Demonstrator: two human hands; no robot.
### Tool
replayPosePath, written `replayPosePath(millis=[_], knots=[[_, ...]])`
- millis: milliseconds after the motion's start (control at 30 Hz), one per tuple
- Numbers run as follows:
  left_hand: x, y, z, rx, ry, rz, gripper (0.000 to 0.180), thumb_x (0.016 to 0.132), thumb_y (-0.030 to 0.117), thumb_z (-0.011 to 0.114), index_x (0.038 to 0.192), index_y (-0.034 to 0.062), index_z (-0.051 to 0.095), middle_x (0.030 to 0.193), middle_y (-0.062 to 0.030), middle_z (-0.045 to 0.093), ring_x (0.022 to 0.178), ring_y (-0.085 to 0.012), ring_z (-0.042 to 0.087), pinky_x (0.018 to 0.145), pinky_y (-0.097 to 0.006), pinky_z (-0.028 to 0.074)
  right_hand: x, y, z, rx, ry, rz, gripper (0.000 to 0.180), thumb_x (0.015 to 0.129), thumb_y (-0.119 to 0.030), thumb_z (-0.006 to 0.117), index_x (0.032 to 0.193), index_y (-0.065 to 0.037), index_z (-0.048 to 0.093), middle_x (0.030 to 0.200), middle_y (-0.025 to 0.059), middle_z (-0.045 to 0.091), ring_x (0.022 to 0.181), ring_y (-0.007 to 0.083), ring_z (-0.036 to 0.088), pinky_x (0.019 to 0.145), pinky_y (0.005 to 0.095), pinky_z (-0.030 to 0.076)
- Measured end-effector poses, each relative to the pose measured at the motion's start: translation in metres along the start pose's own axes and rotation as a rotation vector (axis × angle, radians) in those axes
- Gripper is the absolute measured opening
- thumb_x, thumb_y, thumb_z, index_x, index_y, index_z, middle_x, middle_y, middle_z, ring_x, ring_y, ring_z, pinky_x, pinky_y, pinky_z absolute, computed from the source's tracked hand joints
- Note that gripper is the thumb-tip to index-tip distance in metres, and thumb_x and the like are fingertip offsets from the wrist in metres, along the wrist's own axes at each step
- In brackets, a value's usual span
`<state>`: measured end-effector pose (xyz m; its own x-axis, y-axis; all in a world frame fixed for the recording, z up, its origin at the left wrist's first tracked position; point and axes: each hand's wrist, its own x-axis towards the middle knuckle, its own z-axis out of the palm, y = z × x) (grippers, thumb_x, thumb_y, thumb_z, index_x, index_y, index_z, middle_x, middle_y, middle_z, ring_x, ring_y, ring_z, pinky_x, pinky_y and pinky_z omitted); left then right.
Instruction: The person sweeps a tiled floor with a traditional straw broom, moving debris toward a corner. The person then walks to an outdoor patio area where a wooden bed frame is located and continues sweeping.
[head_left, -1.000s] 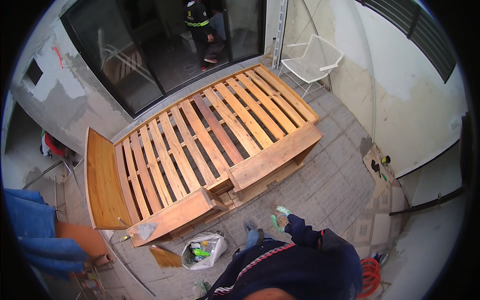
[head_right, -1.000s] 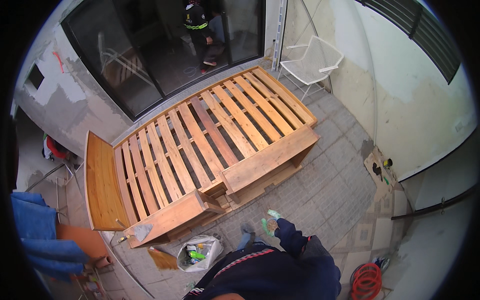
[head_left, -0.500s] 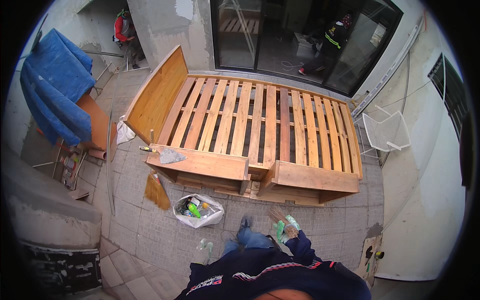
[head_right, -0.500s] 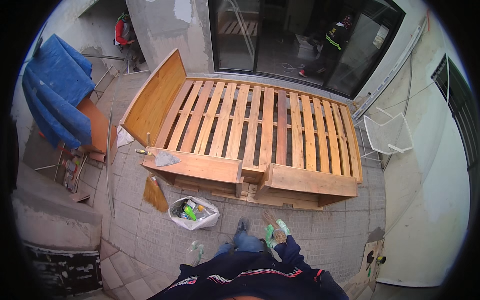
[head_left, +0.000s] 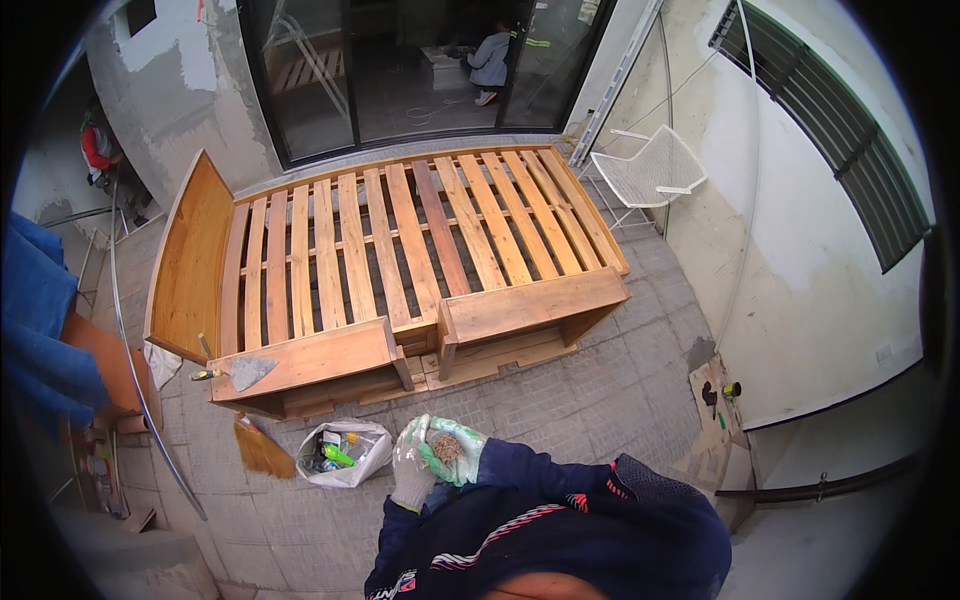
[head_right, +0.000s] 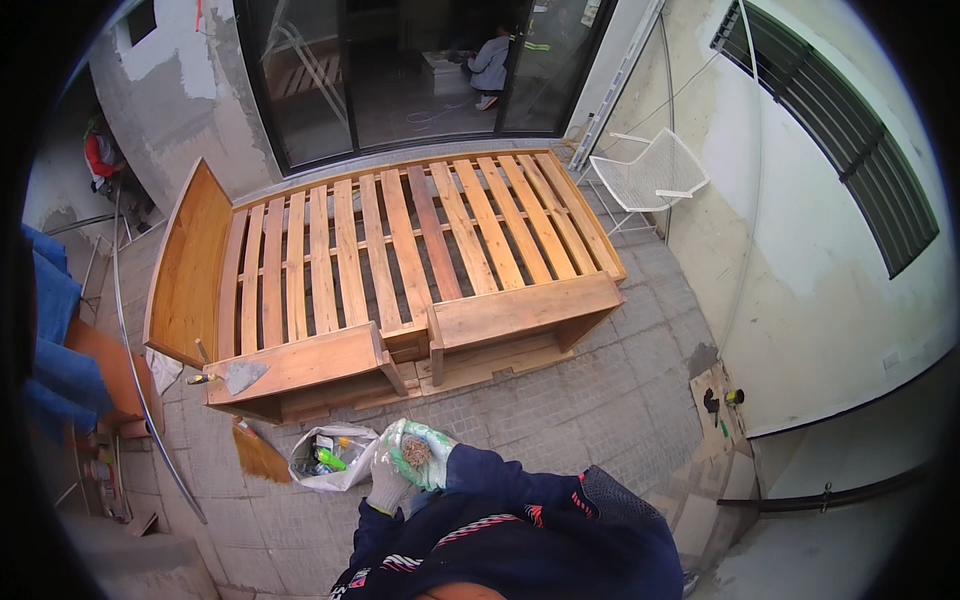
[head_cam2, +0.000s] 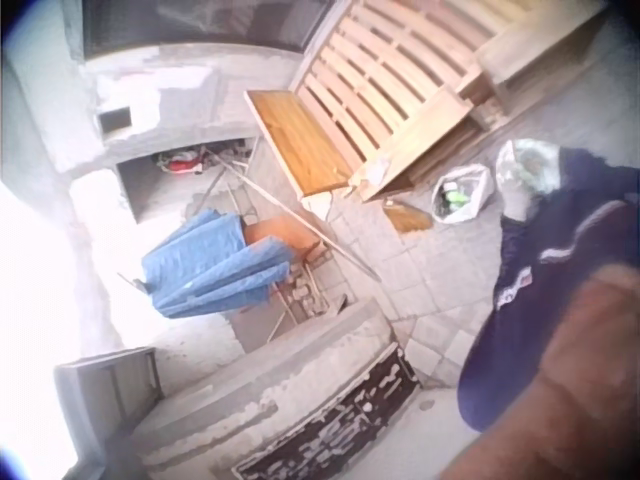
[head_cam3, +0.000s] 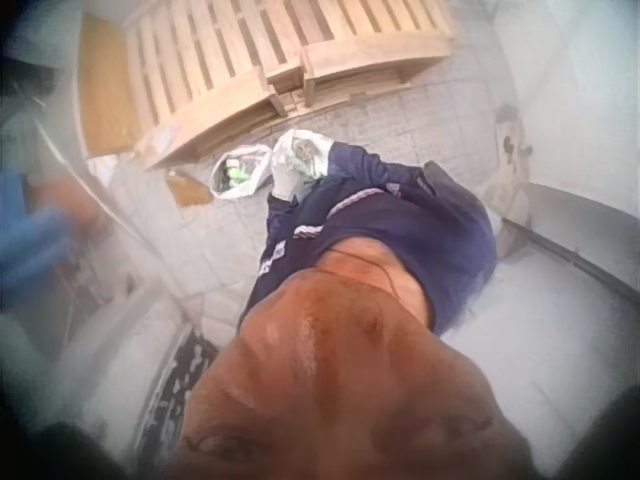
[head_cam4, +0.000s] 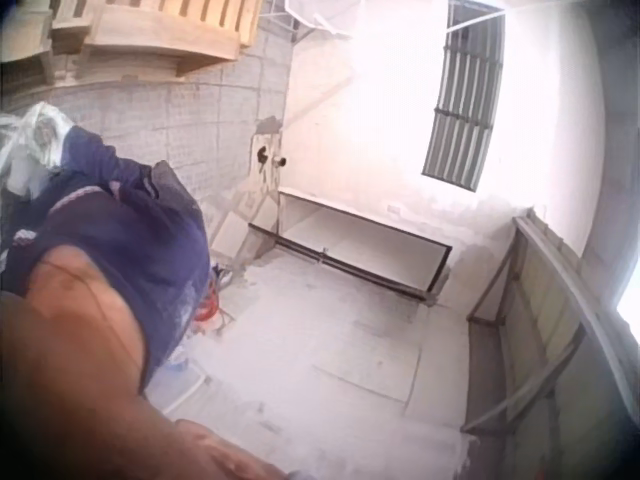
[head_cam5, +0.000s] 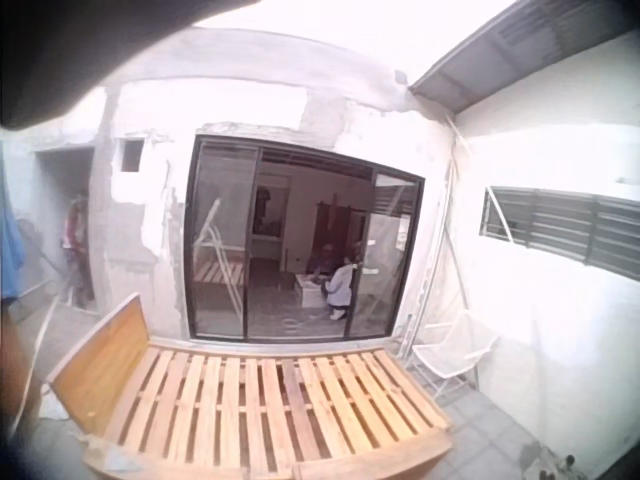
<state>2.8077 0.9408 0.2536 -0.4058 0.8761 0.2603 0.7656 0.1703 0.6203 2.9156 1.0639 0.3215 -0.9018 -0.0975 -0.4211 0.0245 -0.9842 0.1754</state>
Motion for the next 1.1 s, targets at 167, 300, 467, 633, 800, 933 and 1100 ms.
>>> replayPosePath(millis=[167,300,467,633,800,933,1100], knots=[[-0.002,-0.028,-0.007,-0.055,-0.013,-0.046,0.044,0.088,0.027,0.071,0.124,0.0043,0.064,0.125,-0.0166,0.067,0.118,-0.0359,0.063,0.101,-0.045,0.051,0.02,0.005,0.005,0.026,0.105,0.084,0.03,0.103,-0.04,0.062,0.116,-0.014,0.068,0.109,0.0049,0.074,0.096,0.0227,0.074,0.077,0.0388,0.067],[-0.007,-0.044,0.009,-0.503,0.023,-0.229,0.039,0.09,0.025,0.07,0.121,0.004,0.064,0.121,-0.0152,0.068,0.115,-0.0329,0.065,0.098,-0.043,0.053,0.022,0.006,0.011,-0.043,0.039,0.092,0.034,0.103,-0.041,0.06,0.12,-0.012,0.067,0.11,0.0089,0.074,0.099,0.0258,0.074,0.081,0.0448,0.066],[-0.011,-0.041,0.026,-0.938,0.247,-0.38,0.033,0.09,0.022,0.071,0.118,0.0042,0.067,0.114,-0.0129,0.071,0.109,-0.0305,0.068,0.093,-0.042,0.054,0.009,0.003,0.029,-0.096,0.042,0.103,0.048,0.102,-0.049,0.06,0.123,-0.007,0.065,0.113,0.0133,0.073,0.1,0.0279,0.074,0.08,0.0456,0.066],[-0.003,-0.033,0.005,-0.218,0.159,-0.195,0.042,0.083,0.027,0.079,0.118,0.0059,0.069,0.11,-0.0134,0.072,0.103,-0.0335,0.069,0.089,-0.044,0.055,-0.025,-0.026,0.044,-0.256,-0.059,0.375,0.067,0.102,-0.057,0.057,0.138,-0.001,0.057,0.114,0.0151,0.07,0.094,0.0276,0.073,0.071,0.0438,0.064],[0.006,-0.023,-0.011,-0.104,0.234,-0.148,0.045,0.074,0.028,0.089,0.109,0.0048,0.071,0.096,-0.0121,0.074,0.087,-0.0318,0.071,0.078,-0.042,0.057,-0.05,-0.026,0.07,-1.409,-0.018,-0.253,0.079,0.096,-0.056,0.067,0.147,0.002,0.048,0.12,0.0186,0.066,0.102,0.0302,0.069,0.085,0.042,0.059],[0.004,-0.023,-0.011,-0.1,0.148,-0.153,0.045,0.075,0.028,0.087,0.11,0.0055,0.071,0.103,-0.0132,0.073,0.096,-0.0324,0.071,0.082,-0.042,0.057,-0.057,-0.013,0.091,-2.312,-0.006,-1.099,0.085,0.085,-0.048,0.08,0.149,-0.002,0.048,0.135,0.023,0.061,0.127,0.0399,0.058,0.111,0.0506,0.043],[-0.001,-0.028,-0.005,-0.479,0.059,-0.331,0.039,0.081,0.033,0.078,0.11,0.0078,0.072,0.108,-0.0129,0.074,0.102,-0.0342,0.07,0.09,-0.044,0.056,-0.024,-0.005,0.088,-2.269,-0.337,-1.197,0.064,0.083,-0.041,0.081,0.134,-0.008,0.063,0.127,0.0184,0.065,0.12,0.0372,0.061,0.107,0.0487,0.046]])
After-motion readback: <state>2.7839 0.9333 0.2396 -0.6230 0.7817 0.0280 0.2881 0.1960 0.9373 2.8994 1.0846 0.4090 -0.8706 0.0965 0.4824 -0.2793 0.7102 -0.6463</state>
